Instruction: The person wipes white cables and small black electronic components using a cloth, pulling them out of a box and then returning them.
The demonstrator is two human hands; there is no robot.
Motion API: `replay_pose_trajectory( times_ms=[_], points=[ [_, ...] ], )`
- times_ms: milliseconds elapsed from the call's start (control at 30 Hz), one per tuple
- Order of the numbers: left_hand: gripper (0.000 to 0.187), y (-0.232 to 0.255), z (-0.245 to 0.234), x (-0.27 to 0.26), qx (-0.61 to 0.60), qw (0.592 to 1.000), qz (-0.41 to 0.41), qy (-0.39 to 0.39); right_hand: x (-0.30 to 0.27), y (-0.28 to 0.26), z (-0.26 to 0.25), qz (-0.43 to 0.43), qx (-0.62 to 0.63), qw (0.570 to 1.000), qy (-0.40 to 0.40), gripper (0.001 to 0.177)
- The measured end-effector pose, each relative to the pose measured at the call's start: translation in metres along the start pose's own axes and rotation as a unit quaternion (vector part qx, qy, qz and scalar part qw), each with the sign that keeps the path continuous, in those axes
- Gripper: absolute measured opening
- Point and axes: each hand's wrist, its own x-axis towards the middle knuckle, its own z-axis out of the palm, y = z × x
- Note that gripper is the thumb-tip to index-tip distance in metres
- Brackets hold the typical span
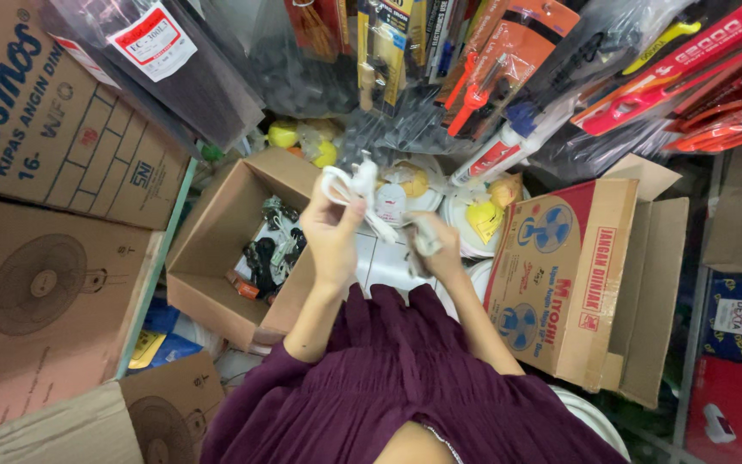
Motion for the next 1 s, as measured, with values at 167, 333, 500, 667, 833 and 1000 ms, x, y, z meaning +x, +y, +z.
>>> replay_pose_trajectory(
  times_ms=[167, 333, 500, 667, 833, 1000],
  points=[
    [0.02, -0.004, 0.0, 0.003, 0.04, 0.997, -0.047, -0.039, 0.016, -0.043, -0.025, 0.004, 0.419, 0.893, 0.162, 0.063],
    [0.031, -0.037, 0.026, -0.018, 0.147, 0.97, 0.042, -0.189, 0.025, -0.113, -0.04, -0.144, 0.237, 0.943, 0.184, 0.068],
    [0.018, -0.05, 0.025, -0.028, 0.169, 0.964, -0.023, -0.202, 0.035, -0.127, -0.042, -0.191, -0.117, 0.971, 0.084, 0.034],
    [0.012, -0.053, 0.026, -0.038, 0.126, 0.974, -0.036, -0.182, 0.035, -0.099, -0.04, -0.09, -0.033, 0.991, 0.089, 0.024],
    [0.014, -0.049, 0.031, -0.043, 0.058, 0.981, -0.061, -0.177, 0.044, -0.075, -0.05, -0.073, 0.037, 0.965, 0.249, 0.012],
    [0.016, -0.039, 0.028, -0.026, 0.06, 0.988, -0.016, -0.138, 0.055, -0.072, -0.071, -0.008, 0.342, 0.906, 0.251, 0.042]
  ],
)
